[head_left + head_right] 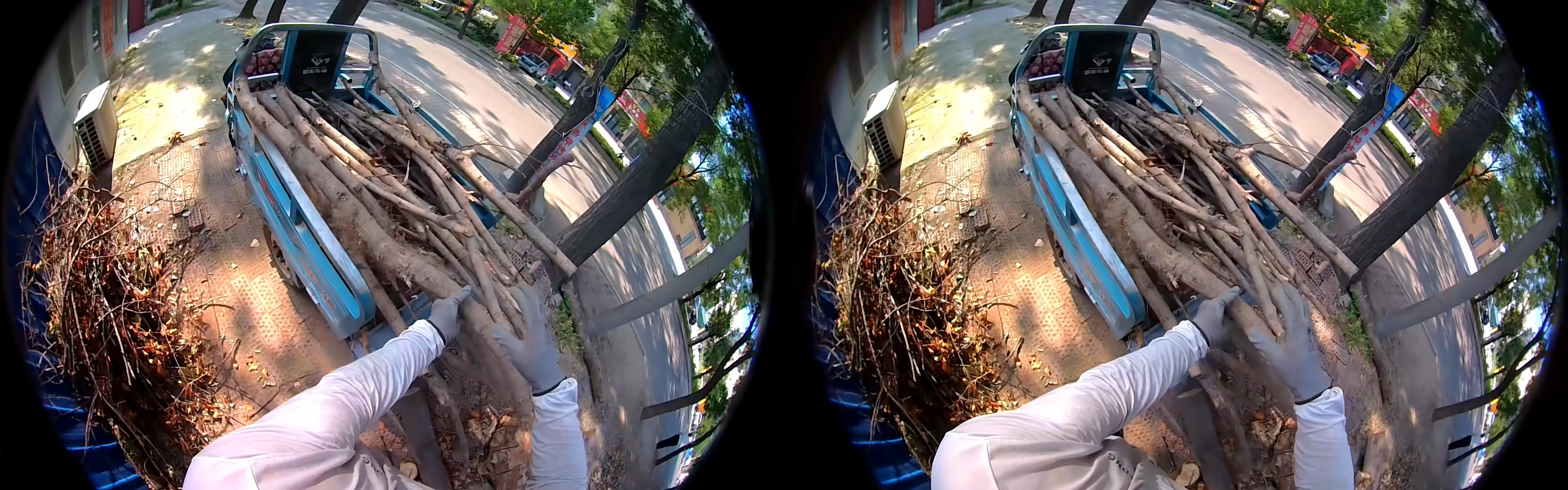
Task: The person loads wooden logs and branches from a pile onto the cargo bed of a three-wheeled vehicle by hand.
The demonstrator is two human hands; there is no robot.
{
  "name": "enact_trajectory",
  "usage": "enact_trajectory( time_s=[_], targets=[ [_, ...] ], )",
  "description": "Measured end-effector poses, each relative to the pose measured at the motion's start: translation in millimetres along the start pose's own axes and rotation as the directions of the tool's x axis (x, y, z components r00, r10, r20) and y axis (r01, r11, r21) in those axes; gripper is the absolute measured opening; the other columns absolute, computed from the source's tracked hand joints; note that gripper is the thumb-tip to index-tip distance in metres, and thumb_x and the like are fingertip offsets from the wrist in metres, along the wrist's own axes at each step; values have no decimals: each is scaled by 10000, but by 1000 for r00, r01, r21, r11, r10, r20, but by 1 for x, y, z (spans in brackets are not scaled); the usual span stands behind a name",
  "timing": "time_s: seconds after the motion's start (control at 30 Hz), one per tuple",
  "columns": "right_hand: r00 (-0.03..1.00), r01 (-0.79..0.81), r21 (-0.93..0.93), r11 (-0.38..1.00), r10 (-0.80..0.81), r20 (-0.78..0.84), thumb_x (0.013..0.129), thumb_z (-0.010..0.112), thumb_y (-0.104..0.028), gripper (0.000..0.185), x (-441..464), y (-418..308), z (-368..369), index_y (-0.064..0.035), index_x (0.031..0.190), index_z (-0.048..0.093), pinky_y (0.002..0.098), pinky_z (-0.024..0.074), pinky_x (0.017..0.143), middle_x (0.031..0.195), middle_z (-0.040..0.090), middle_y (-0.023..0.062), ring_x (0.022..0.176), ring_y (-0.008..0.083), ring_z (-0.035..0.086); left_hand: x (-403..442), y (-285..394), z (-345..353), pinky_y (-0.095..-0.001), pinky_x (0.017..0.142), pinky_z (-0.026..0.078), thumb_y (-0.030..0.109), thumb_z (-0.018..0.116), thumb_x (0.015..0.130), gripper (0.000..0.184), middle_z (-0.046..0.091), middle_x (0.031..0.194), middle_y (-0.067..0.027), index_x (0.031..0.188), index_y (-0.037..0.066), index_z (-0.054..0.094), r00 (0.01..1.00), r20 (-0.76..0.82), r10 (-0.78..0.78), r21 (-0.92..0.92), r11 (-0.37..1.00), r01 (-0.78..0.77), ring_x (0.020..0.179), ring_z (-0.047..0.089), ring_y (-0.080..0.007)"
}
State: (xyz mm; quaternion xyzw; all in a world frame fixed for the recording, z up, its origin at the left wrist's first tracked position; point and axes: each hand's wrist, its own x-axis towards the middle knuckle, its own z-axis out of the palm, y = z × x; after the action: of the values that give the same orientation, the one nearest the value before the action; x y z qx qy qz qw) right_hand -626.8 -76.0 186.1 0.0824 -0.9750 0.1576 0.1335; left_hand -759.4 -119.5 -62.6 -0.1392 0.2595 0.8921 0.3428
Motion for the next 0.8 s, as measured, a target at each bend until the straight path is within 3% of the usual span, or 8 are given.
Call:
enact_trajectory(
  time_s=[0.17,0.23,0.33,0.4,0.53,0.6,0.67,0.8],
  targets=[
    [955,-293,19,956,292,60,804,850,-470,995,-77,33,52,-26,1550,364,526,299,1215,1542,412,251,1448,438,379,7,58,5,-387,709,592,315,829,867,508,739,971,-176,1100,-110,678,962,-206,177,238,963,-126,799,729,-271],
    [929,-300,-385,873,359,90,739,888,-487,1098,-80,24,70,-26,1566,332,516,317,1211,1541,412,252,1441,427,388,7,65,4,-398,692,583,397,875,818,623,732,993,-177,1090,-124,670,915,-287,283,425,894,-143,818,727,-265],
    [931,-296,-464,835,361,54,678,921,-457,1111,-75,35,106,-15,1535,368,514,355,1177,1467,456,236,1382,409,442,-25,79,15,-394,695,588,373,872,836,574,738,990,-142,1091,-100,670,937,-279,209,341,934,-106,792,724,-247],
    [901,-392,-411,823,434,10,671,925,-422,1053,-83,52,122,-32,1499,406,520,396,1130,1418,470,223,1328,401,477,-2,51,-24,-381,696,591,323,860,860,497,741,1001,-119,1096,-72,673,933,-217,288,325,922,-209,800,721,-221],
    [850,-527,-215,822,504,-156,657,929,-324,864,-85,36,124,-92,1375,509,533,496,964,1280,495,182,1196,395,539,-56,71,-26,-345,763,585,281,838,890,409,742,1019,-102,1105,-31,685,977,-122,178,325,937,-130,868,718,-194],
    [864,-491,-245,836,430,-263,651,932,-288,822,-93,33,121,-118,1347,528,514,530,902,1258,568,195,1165,406,581,-72,73,-23,-350,814,579,275,825,903,421,745,1042,-113,1131,-49,682,988,-82,129,334,938,-94,909,720,-208],
    [787,-609,-121,784,578,-217,657,931,-283,794,-124,31,123,-100,1326,545,500,529,912,1191,656,210,1120,412,633,-97,61,-20,-370,756,574,402,847,872,576,737,1069,-142,1128,-83,670,995,-36,96,323,943,-79,881,715,-226],
    [776,-603,63,795,603,-183,638,944,-305,789,-178,35,126,-70,1298,581,481,527,932,1151,706,208,1063,411,685,-136,35,-18,-370,762,591,335,891,835,612,725,1086,-192,1153,-111,617,971,-236,-42,583,793,176,925,730,-243]
  ],
)
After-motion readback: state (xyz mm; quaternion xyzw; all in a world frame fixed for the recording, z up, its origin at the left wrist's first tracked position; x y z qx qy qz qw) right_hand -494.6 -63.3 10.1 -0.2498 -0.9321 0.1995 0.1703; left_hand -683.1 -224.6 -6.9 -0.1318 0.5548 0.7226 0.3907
